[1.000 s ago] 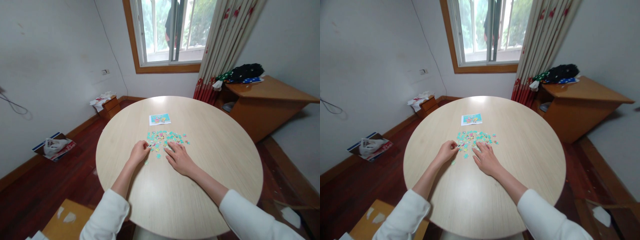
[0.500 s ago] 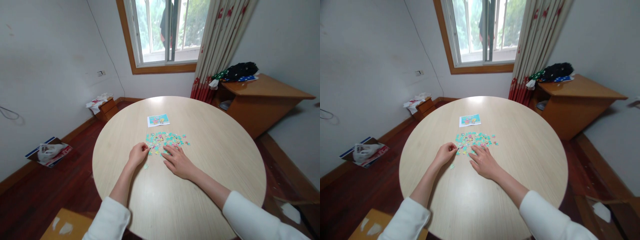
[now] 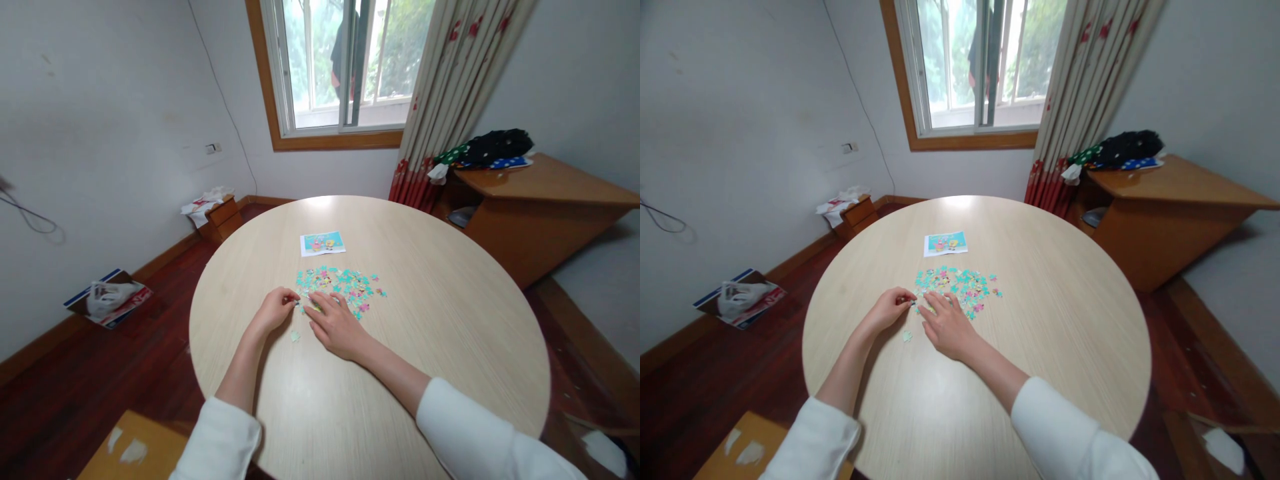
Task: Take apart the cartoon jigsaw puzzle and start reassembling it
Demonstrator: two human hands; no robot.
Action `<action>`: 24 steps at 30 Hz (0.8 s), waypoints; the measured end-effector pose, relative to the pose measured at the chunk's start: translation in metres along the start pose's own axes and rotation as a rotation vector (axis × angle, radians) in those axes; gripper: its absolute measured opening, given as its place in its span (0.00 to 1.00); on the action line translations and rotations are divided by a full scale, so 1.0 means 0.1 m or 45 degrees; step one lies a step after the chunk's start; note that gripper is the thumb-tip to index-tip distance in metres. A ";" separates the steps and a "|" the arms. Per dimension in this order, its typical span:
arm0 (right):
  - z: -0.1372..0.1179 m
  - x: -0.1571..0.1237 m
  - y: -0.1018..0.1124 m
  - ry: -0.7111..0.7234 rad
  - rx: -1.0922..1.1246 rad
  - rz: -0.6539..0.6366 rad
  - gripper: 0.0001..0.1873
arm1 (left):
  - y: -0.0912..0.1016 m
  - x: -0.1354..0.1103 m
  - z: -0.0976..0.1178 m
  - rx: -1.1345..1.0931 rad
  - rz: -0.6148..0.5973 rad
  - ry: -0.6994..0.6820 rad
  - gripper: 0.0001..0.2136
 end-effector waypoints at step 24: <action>0.06 0.00 -0.02 -0.091 0.038 0.008 0.18 | 0.08 -0.12 0.08 0.059 -0.089 -0.073 0.08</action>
Point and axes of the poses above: each hand's wrist, its own x-axis towards the middle knuckle, its own y-axis out of the back of the hand, z = x × y, the point moved 5 cm from there along x, towards the middle knuckle, and after that the axes turned 9 degrees about x, right-handed, at the moved point
